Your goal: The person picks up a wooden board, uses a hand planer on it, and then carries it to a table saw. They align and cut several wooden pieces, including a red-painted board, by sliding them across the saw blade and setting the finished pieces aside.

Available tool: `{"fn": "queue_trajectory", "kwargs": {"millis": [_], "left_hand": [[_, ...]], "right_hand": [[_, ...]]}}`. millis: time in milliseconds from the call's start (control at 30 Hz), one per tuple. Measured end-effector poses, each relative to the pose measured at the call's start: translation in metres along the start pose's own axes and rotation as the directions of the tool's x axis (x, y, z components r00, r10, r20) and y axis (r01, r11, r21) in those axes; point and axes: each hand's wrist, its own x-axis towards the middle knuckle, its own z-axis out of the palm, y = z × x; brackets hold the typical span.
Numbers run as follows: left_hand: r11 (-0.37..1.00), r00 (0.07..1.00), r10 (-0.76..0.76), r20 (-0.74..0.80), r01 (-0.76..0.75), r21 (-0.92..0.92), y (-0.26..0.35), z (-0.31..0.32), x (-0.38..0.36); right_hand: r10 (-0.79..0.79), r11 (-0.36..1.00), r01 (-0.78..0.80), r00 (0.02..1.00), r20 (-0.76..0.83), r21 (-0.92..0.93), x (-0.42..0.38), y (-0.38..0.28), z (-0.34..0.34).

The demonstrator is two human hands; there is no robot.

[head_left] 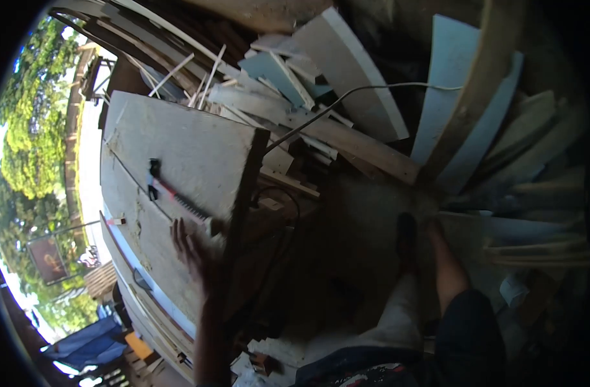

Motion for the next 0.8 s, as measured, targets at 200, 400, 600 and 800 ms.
{"fn": "queue_trajectory", "kwargs": {"millis": [200,400,600,800], "left_hand": [[0.931,0.946,-0.290,0.144,0.314,-0.186,0.004,-0.014,-0.009],[0.790,0.838,-0.478,0.263,0.541,-0.290,-0.002,-0.025,-0.020],[0.664,0.739,-0.557,0.379,0.670,-0.331,-0.011,-0.038,-0.038],[0.736,0.794,-0.483,0.369,0.596,-0.321,0.012,-0.032,-0.026]], "right_hand": [[-0.229,0.959,0.259,0.945,-0.232,0.111,0.189,-0.138,-0.102],[-0.205,0.977,0.211,0.962,-0.179,0.014,0.226,-0.174,-0.078],[-0.212,0.971,0.204,0.975,0.059,0.124,0.199,-0.178,-0.099],[-0.198,0.975,0.207,0.974,-0.110,0.074,0.154,-0.220,-0.152]]}}
